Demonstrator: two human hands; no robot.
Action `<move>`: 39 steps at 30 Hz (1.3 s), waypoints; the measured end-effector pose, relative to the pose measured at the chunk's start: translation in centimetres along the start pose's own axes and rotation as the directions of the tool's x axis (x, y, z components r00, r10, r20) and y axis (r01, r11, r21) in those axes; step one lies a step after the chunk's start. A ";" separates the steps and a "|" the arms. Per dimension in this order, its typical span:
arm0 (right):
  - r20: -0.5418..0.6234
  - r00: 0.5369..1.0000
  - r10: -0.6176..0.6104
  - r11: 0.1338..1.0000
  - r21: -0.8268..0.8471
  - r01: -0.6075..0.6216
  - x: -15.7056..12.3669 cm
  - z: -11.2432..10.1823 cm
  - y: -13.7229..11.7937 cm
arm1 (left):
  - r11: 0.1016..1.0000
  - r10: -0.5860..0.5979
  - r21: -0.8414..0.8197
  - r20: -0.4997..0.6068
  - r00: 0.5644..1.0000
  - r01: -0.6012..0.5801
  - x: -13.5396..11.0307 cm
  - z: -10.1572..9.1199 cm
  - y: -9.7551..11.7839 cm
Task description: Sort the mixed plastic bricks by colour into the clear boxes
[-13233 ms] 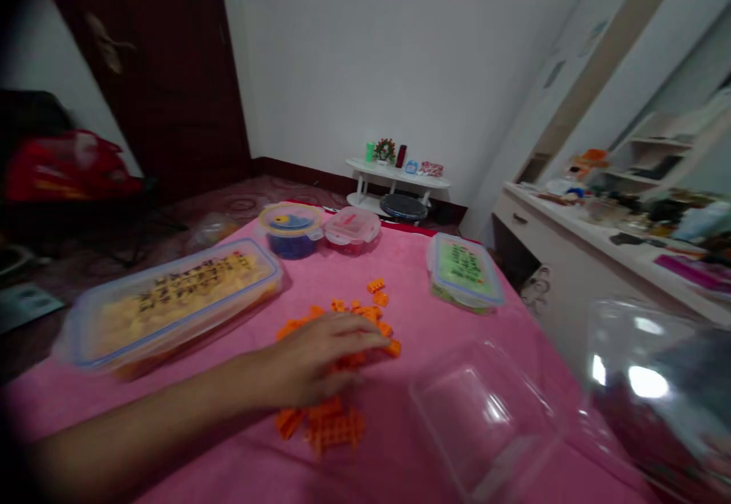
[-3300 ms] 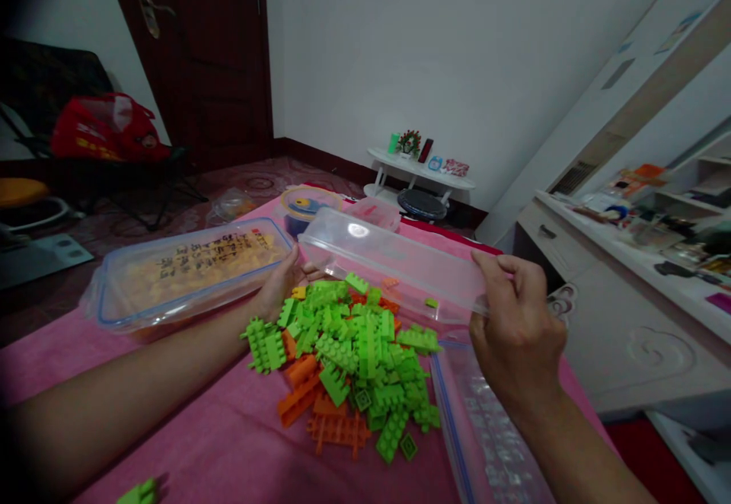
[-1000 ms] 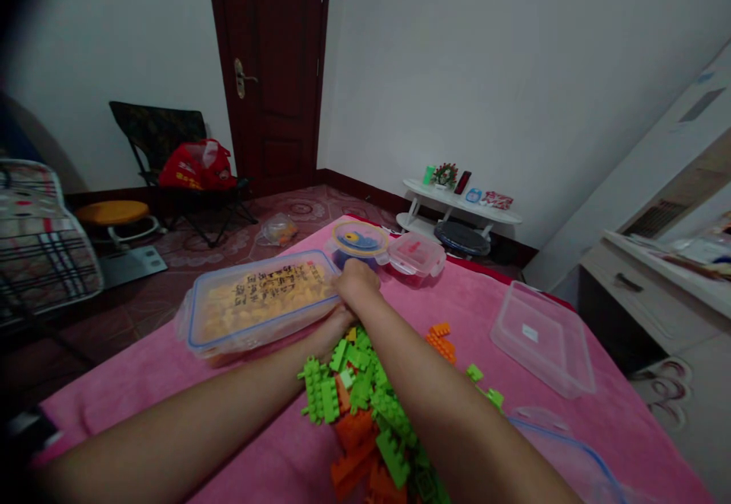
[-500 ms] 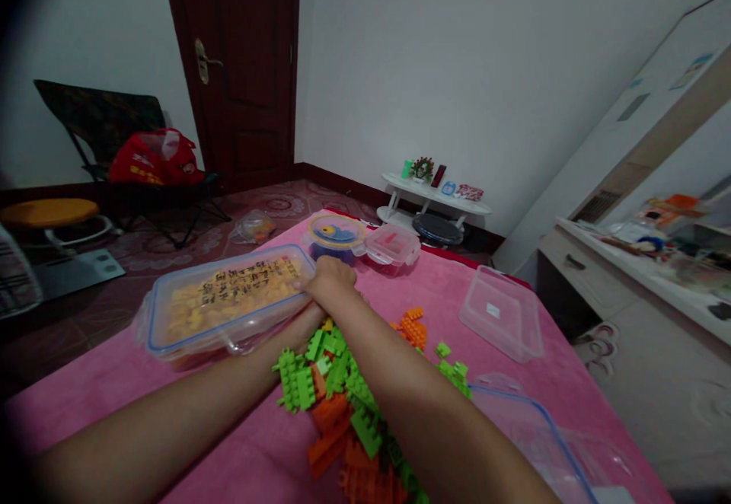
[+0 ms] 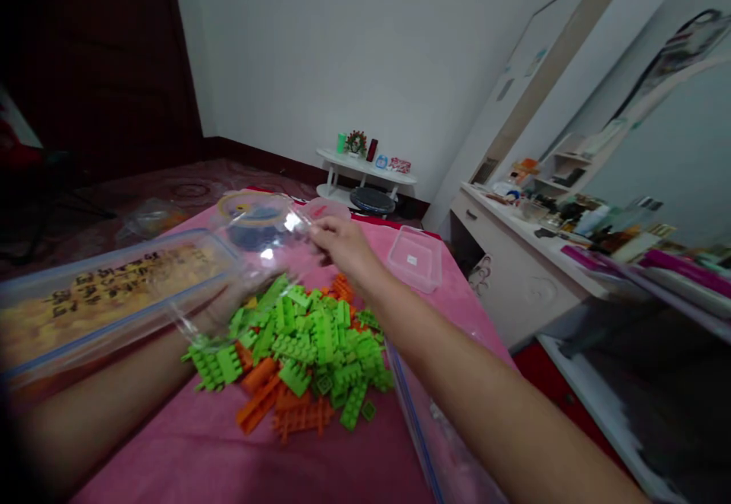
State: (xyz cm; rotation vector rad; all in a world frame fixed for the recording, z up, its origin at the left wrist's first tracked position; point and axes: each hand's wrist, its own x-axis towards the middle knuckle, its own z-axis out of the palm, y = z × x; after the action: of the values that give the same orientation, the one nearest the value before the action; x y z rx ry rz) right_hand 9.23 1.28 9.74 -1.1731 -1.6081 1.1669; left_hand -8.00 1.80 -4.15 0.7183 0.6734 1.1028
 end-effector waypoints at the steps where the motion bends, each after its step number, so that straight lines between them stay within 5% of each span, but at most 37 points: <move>1: -0.027 1.000 -0.005 1.000 -0.019 0.004 -1.6 -2.5 -0.5 | 1.000 -0.021 -0.004 0.017 1.000 0.021 0.0 -0.2 -0.1; 6: -0.186 0.975 0.122 0.956 -0.240 -0.166 -9.1 -14.8 -0.1 | 0.999 -0.032 -0.029 0.040 0.999 0.033 -0.4 -0.2 -0.1; 10: -0.183 0.921 0.344 0.792 -0.471 -0.389 -13.0 -19.9 2.5 | 0.999 -0.039 -0.021 0.004 0.999 0.039 -0.7 0.3 0.3; 15: -0.271 0.877 0.396 0.626 -0.620 -0.474 -14.2 -20.7 5.1 | 1.000 -0.022 -0.006 0.000 1.000 0.022 -0.7 0.2 0.2; 21: -0.064 0.920 0.387 0.739 -0.575 -0.351 -13.3 -21.2 6.1 | 1.000 -0.003 0.002 0.022 1.000 0.003 -0.6 -0.2 0.0; 27: -0.084 0.953 0.290 0.675 -0.689 -0.266 -12.6 -22.0 6.6 | 0.999 -0.003 -0.037 0.034 0.999 0.004 -0.2 -0.7 -0.2; 30: -0.155 0.975 0.158 0.630 -0.745 -0.221 -10.6 -20.7 6.0 | 0.998 0.023 -0.052 0.051 0.998 -0.020 0.0 -0.9 -0.3; 32: -0.110 0.989 0.101 0.625 -0.766 -0.149 -8.3 -18.0 4.9 | 0.997 0.037 -0.063 0.068 0.997 -0.033 0.1 -0.9 -0.3; 36: 0.165 0.986 0.008 0.616 -0.778 0.125 -3.5 -7.6 1.7 | 0.994 0.072 -0.082 0.060 0.996 -0.067 0.4 -1.1 -0.3; 39: 0.446 0.884 -0.138 0.529 -0.722 0.446 -1.5 2.2 -0.2 | 0.994 0.100 -0.061 0.089 0.991 -0.095 0.6 -1.3 -0.6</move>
State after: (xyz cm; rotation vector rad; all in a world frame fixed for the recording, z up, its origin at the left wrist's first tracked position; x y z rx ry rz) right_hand 7.50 -0.62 9.27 -1.1656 -2.6634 0.3438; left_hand -8.53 2.48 -5.51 0.7553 0.5309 1.1665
